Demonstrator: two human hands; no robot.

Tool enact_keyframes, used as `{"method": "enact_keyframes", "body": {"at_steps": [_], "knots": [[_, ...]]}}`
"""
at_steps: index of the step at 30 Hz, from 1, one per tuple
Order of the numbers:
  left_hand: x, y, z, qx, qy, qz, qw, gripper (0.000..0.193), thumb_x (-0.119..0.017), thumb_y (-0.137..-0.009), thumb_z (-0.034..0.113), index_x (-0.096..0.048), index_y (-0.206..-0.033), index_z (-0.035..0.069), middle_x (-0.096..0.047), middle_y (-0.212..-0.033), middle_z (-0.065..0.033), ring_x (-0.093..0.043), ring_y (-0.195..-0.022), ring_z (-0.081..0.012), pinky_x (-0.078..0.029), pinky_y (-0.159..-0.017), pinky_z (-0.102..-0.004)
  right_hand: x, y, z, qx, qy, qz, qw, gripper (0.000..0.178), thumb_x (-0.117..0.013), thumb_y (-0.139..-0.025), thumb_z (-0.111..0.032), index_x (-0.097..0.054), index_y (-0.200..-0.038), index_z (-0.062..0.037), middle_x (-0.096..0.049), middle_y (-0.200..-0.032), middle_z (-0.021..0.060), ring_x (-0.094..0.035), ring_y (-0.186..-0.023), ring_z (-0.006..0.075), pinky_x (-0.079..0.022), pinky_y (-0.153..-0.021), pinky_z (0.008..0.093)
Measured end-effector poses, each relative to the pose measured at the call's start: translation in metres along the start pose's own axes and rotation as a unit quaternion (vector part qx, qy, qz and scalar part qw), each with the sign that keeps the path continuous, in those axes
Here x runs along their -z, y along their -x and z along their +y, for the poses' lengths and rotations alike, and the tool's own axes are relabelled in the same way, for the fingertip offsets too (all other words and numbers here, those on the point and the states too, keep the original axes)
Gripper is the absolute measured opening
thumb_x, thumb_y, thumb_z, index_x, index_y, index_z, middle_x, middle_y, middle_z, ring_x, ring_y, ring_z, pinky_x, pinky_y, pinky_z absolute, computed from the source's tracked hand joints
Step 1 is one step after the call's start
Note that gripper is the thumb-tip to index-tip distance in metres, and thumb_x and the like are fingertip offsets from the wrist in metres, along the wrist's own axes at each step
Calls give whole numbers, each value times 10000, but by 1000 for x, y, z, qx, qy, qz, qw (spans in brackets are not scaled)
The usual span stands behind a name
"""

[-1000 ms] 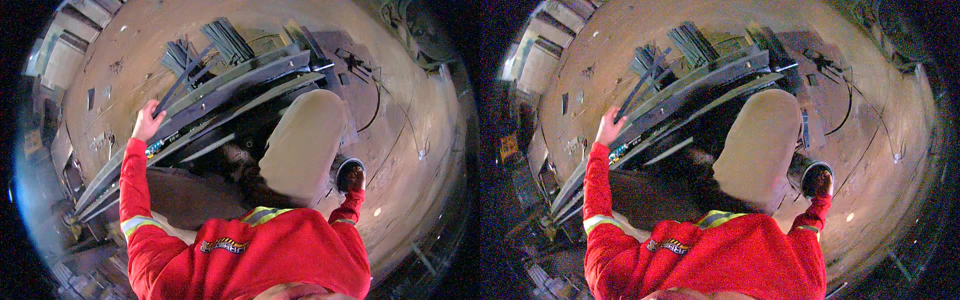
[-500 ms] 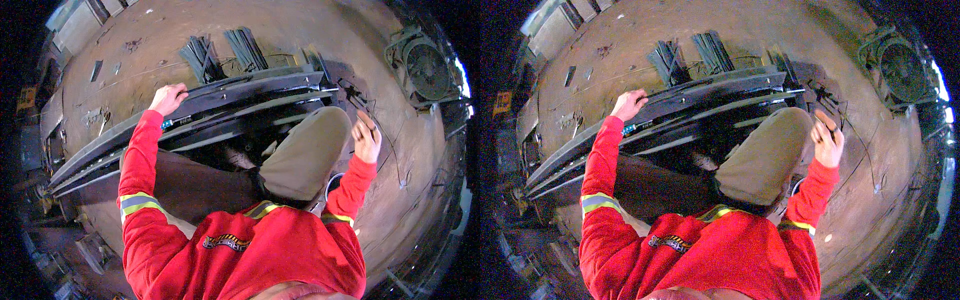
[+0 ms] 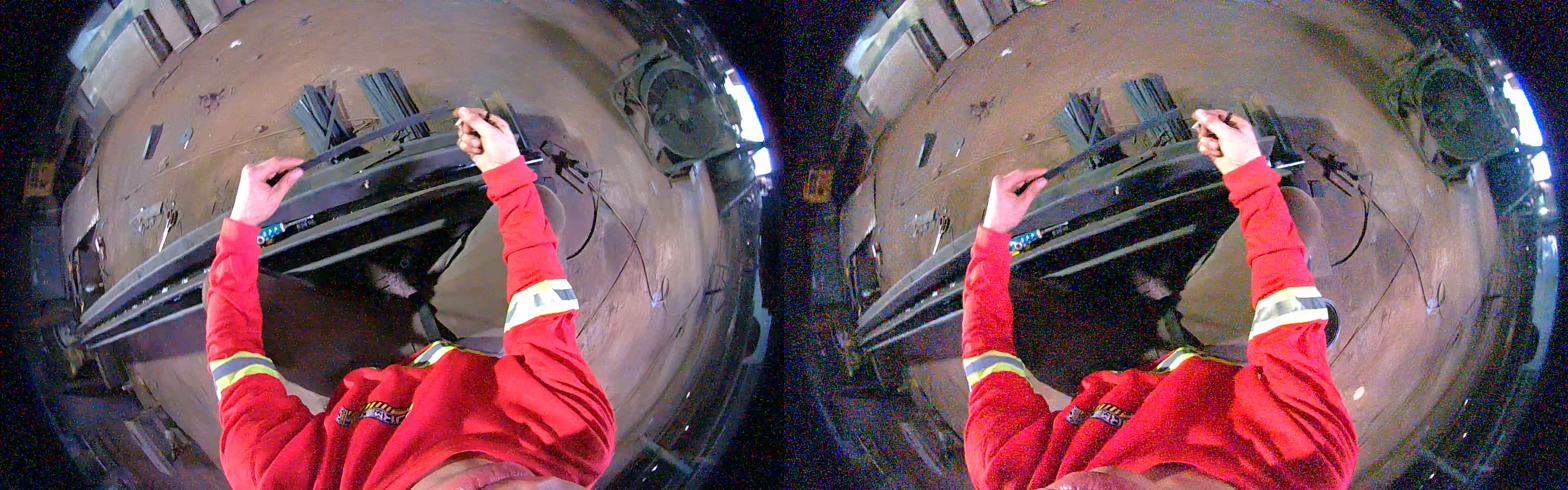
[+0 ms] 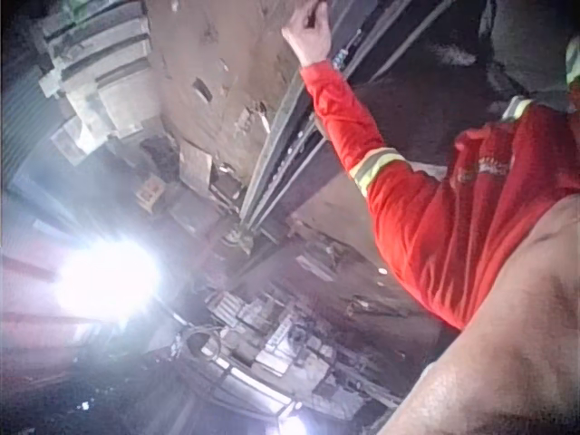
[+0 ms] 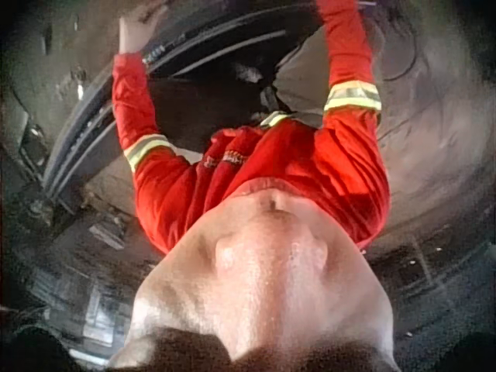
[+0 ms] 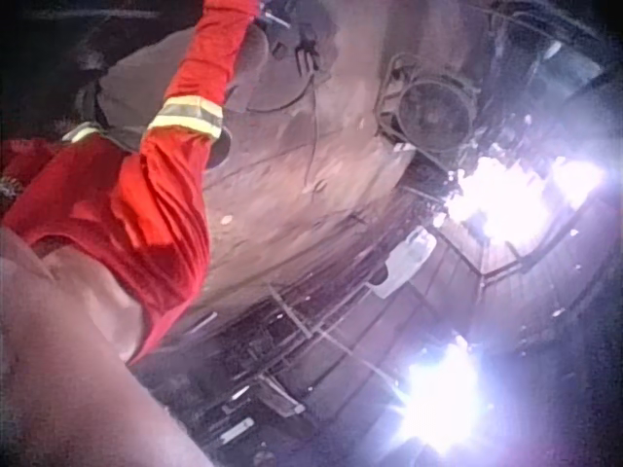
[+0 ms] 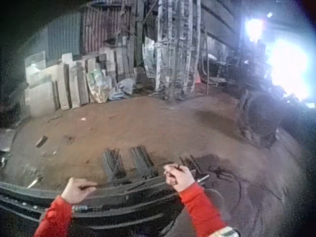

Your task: The person sits on the floor and assembles a curved metal frame by inserting small fasteners into pre-drilled holes. They use a screwdriver to tighten the fasteners and handle a black rubber strip, applying adhesive and fitting it along the frame's edge.

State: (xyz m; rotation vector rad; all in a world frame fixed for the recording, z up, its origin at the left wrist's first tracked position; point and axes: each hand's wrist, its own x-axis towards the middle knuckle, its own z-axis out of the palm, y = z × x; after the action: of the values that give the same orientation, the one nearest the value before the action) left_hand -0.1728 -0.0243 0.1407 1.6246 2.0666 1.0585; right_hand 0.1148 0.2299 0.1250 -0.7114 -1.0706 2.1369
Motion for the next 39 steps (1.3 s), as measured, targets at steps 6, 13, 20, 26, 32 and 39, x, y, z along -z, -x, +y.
{"method": "enact_keyframes", "body": {"at_steps": [6,13,20,26,32,39], "knots": [[-10,2,2,-31,42,-27,998,153,-684,-782,90,-665,-909,5,-672,-824,-107,-626,-727,-155,-481,-674,-268,-21,7,15,-69,-117,29,990,141,-606,-865,-171,-587,-869,-31,-469,-634,-22,-310,-442,58,-253,-414,213],[-19,-5,2,-26,49,-41,998,146,-685,-783,93,-666,-896,3,-667,-813,-101,-612,-716,-148,-474,-658,-267,-26,12,18,-87,-145,19,985,183,-597,-874,-212,-558,-901,-35,-408,-598,-46,-285,-425,46,-242,-415,207],[-20,-7,-5,-24,69,-32,997,137,-679,-788,91,-662,-890,1,-655,-787,-88,-594,-695,-124,-469,-645,-262,-22,13,23,-108,-206,-33,972,159,-496,-923,-173,-523,-965,-23,-386,-565,-46,-257,-411,51,-241,-412,210],[-21,-8,-2,-2,58,-49,997,129,-675,-787,91,-660,-879,2,-657,-807,-81,-594,-713,-122,-463,-658,-258,-28,16,24,-115,-231,-30,966,138,-431,-926,-115,-540,-939,-32,-324,-546,-51,-245,-414,64,-223,-402,229],[-24,-9,-6,-8,55,-34,998,148,-675,-791,109,-654,-890,0,-659,-823,-78,-614,-763,-139,-472,-702,-263,-34,17,21,-110,-204,-130,964,239,-414,-941,-171,-558,-1070,-30,-337,-551,-31,-275,-445,73,-233,-412,228],[-32,-8,-2,14,112,-75,991,199,-664,-814,153,-644,-924,-11,-650,-805,-76,-607,-743,-140,-476,-690,-266,-26,19,18,-54,-119,-136,982,330,-402,-909,-139,-501,-1159,52,-392,-570,-5,-290,-440,76,-253,-429,226]]}}
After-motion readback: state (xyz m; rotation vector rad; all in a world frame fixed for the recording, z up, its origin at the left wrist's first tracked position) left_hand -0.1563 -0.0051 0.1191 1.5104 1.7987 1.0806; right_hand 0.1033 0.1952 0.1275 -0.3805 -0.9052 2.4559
